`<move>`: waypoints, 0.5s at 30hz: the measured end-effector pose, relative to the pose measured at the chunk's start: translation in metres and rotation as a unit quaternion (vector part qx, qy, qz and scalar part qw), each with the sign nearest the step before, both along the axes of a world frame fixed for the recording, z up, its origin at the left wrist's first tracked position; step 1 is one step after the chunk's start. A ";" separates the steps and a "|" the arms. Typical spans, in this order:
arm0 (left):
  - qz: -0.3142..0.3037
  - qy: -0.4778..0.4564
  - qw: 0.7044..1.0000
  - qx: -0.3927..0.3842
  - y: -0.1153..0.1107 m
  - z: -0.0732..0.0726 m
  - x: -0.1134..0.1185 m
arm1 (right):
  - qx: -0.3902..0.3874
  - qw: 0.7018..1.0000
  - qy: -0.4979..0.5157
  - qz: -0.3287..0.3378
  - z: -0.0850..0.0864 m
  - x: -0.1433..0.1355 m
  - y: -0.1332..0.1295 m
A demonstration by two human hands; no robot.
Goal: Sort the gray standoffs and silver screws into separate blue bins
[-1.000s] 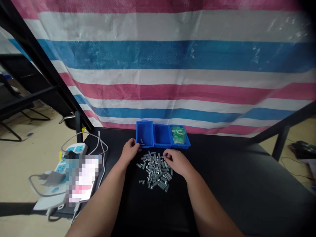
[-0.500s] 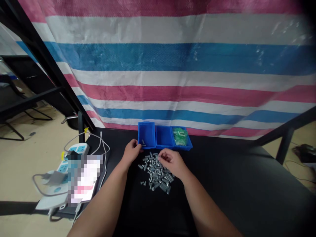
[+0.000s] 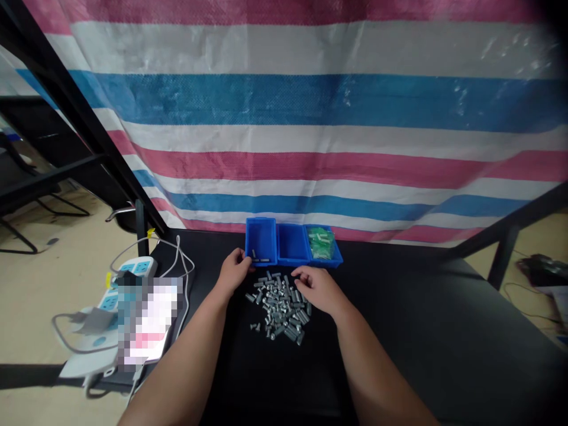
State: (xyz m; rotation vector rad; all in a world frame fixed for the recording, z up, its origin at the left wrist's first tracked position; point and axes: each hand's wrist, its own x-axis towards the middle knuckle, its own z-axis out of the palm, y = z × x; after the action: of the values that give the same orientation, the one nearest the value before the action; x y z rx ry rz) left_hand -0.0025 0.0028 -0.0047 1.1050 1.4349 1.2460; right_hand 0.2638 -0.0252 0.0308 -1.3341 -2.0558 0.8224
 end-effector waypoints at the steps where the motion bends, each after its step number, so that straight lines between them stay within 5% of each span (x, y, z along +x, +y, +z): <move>1: 0.000 -0.005 1.000 0.000 0.000 0.000 0.000 | -0.015 1.000 -0.023 0.012 -0.001 0.003 0.001; 15: -0.001 -0.004 1.000 -0.001 -0.001 0.001 0.001 | 0.016 0.993 -0.112 -0.021 -0.002 -0.022 -0.005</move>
State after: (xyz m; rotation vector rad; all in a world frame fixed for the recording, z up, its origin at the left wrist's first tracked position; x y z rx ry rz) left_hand -0.0014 0.0023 -0.0035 1.0991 1.4269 1.2462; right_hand 0.2420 -0.0299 0.0291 -1.5042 -2.1927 0.6429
